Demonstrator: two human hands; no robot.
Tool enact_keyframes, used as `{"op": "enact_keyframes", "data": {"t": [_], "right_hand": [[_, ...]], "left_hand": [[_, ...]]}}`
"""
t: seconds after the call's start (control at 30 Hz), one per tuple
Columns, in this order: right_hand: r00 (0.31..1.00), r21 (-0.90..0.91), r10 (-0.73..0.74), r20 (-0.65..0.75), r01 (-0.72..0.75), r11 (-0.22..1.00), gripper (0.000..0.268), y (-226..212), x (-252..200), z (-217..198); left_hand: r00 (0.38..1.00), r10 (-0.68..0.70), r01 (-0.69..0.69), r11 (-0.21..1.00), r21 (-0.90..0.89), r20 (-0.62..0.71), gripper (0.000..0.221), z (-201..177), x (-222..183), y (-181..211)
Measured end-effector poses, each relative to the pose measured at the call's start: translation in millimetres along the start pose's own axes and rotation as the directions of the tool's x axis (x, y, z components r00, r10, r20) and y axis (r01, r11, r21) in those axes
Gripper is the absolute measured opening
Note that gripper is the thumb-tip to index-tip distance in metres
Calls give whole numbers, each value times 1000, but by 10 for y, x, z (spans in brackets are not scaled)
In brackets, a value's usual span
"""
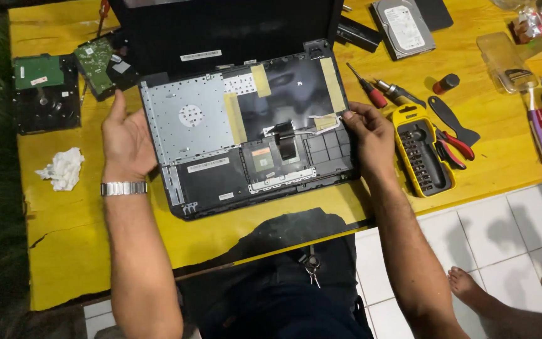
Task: The person is opening the casing of a red laptop, prying the top cover off and disconnecting internal ribbon cables.
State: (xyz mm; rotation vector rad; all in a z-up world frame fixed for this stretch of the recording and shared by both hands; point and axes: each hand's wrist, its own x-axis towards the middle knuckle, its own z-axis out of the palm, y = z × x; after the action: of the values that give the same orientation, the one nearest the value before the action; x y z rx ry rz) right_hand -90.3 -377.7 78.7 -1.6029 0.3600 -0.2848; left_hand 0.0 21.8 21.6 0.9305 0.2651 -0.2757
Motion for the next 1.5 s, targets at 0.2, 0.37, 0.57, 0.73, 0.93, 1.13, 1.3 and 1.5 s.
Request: {"op": "enact_keyframes", "data": {"t": [0.2,0.37,0.57,0.73,0.93,1.13,1.3,1.5], "right_hand": [[995,-240,-101,-2,97,966,24,284,91,-139],[989,-339,-147,11,142,930,25,491,131,-204],[966,-457,-251,68,253,853,33,525,200,-219],[902,-378,-134,410,302,875,31,-7,55,-91],[763,-374,28,646,284,883,53,-241,58,173],[721,-160,82,688,40,986,50,-30,212,378],[783,-2,105,613,-131,991,44,139,232,436],[807,5,145,572,-180,984,37,148,167,435]], "left_hand": [[979,202,-185,936,298,-25,43,434,-132,6],[918,377,-249,794,554,-127,50,610,-274,-28],[784,617,-229,388,893,-67,40,745,-281,-145],[617,714,-472,0,881,331,19,1051,-442,-183],[885,278,-442,248,862,374,18,1304,-569,-510],[923,31,-366,373,853,383,25,1513,-654,-524],[925,-147,-183,636,750,350,30,1508,-697,-502],[922,-147,-117,777,619,359,25,1428,-614,-549]]}}
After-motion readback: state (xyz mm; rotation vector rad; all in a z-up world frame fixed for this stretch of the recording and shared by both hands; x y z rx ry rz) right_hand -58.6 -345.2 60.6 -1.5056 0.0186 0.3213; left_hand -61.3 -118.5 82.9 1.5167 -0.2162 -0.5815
